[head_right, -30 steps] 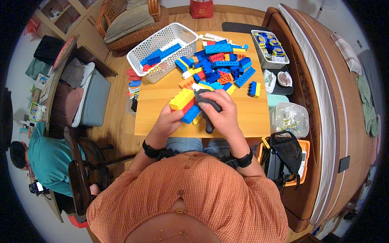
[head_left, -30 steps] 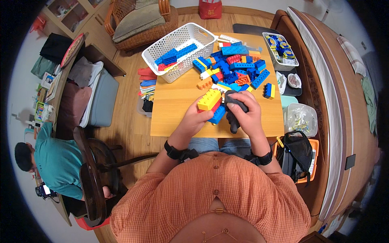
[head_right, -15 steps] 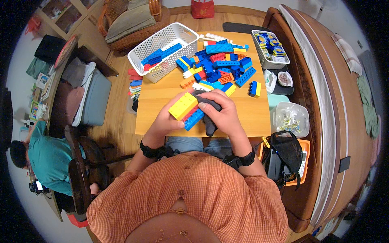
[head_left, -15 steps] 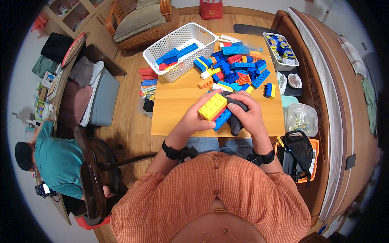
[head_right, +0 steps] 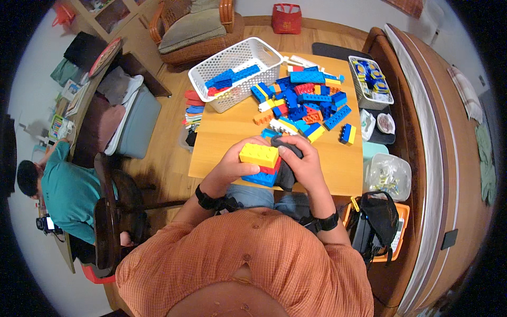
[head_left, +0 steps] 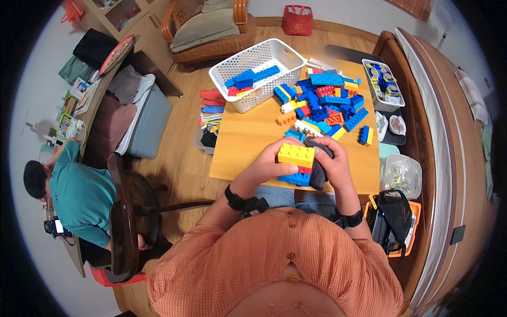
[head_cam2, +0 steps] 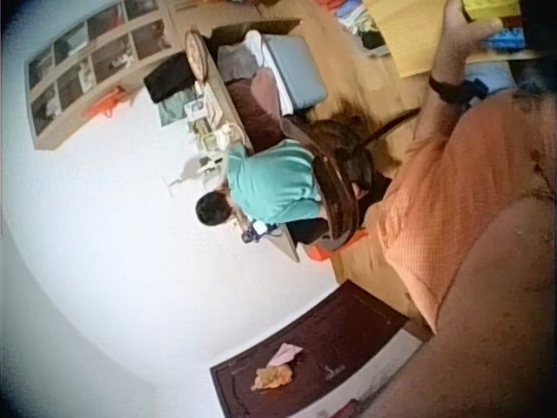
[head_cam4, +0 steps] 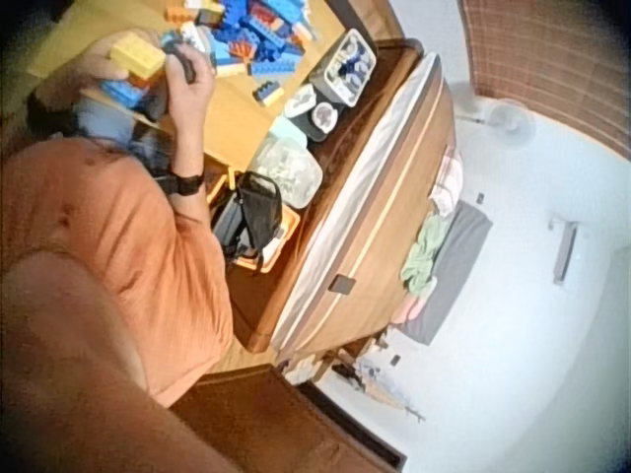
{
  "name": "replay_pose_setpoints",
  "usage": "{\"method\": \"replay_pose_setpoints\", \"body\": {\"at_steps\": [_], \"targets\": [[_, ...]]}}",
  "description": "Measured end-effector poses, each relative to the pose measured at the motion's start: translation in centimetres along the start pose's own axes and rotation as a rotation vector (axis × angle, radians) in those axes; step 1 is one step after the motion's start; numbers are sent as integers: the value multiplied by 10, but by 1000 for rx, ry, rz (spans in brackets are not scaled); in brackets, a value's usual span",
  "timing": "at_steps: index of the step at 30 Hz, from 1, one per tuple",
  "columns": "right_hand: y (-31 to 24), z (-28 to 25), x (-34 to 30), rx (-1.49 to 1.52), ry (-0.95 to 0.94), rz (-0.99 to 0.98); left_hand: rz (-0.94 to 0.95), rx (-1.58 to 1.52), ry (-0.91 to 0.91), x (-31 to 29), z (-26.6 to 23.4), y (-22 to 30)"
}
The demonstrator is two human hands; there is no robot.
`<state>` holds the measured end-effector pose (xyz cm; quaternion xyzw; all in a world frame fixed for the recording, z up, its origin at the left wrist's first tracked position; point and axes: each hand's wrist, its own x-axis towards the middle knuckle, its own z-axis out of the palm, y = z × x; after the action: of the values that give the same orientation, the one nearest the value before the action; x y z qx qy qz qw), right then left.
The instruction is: The person constructs a model out of plastic interlocking toy blocks at a wooden table, taking blocks from a container and attaching them together by hand while wiping some pieces down with a small black cloth.
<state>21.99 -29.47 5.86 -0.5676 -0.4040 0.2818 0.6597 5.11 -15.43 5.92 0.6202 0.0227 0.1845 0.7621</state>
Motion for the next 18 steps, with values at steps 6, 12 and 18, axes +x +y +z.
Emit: {"method": "replay_pose_setpoints", "body": {"at_steps": [6,12,18], "targets": [[19,-23,-10,63,35,168,30,138,332,43,-45,39],[58,-57,-19,152,132,315,176,809,679,129,-175,38],[85,-71,-37,210,233,385,-316,1252,669,168,-204,8]]}}
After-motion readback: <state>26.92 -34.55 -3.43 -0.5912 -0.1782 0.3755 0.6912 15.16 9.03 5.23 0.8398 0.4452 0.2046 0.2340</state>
